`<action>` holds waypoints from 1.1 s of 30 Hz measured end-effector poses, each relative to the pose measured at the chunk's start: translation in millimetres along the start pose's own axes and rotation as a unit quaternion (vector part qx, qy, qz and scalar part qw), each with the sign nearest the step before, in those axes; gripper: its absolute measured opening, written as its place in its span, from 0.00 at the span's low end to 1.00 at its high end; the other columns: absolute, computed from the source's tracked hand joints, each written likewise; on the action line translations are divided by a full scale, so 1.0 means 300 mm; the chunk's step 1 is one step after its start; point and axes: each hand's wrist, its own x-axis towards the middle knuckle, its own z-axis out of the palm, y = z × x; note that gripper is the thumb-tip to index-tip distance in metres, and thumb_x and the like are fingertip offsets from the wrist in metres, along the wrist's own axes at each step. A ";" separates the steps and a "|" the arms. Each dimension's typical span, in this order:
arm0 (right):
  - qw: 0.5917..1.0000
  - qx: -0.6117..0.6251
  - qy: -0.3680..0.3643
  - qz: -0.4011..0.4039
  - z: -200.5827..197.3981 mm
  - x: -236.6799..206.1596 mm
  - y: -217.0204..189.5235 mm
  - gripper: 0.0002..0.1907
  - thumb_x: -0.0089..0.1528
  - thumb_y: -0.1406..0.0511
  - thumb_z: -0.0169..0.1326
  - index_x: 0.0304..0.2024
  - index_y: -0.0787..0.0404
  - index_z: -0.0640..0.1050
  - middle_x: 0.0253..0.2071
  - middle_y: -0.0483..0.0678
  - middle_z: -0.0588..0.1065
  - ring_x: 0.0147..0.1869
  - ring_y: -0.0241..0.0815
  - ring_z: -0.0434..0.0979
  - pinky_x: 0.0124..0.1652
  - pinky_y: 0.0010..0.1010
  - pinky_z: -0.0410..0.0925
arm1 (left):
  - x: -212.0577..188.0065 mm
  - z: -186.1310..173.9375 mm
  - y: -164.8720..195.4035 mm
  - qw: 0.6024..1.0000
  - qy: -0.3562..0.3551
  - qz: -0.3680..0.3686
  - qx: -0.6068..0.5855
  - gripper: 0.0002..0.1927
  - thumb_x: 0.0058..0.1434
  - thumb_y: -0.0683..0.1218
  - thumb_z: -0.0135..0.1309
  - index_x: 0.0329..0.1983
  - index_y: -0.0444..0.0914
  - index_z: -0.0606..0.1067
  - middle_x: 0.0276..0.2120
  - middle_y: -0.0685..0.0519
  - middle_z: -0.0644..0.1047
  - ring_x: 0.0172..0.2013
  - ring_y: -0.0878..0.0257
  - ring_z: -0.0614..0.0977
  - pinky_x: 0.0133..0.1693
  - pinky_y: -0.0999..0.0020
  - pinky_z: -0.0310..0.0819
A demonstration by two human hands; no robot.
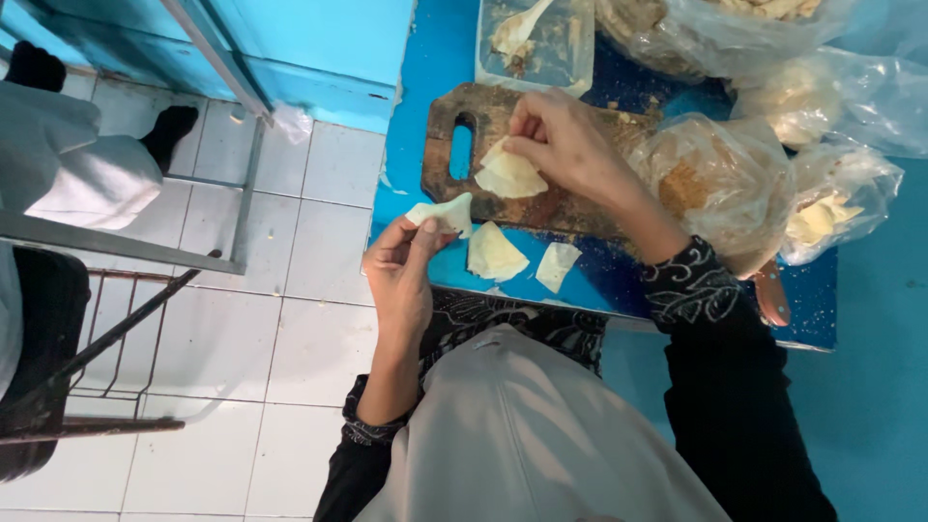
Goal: The person sits at a blue table and folds small square wrappers by hand on a wooden board, pressing each folded piece and placing the finished pieces into a plastic bag beside the board. They repeatedly take new wrappers from a pile, fold them, and accumulate finished pieces in the bag.
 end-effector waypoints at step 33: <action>0.886 0.433 0.003 0.165 0.025 -0.306 0.061 0.08 0.65 0.69 0.58 0.47 0.64 0.77 0.42 0.42 0.79 0.42 0.29 0.79 0.37 0.23 0.74 | 0.053 0.303 -0.012 0.925 -0.048 0.129 0.355 0.13 0.64 0.38 0.61 0.49 0.31 0.73 0.41 0.45 0.80 0.39 0.58 0.84 0.38 0.67 0.79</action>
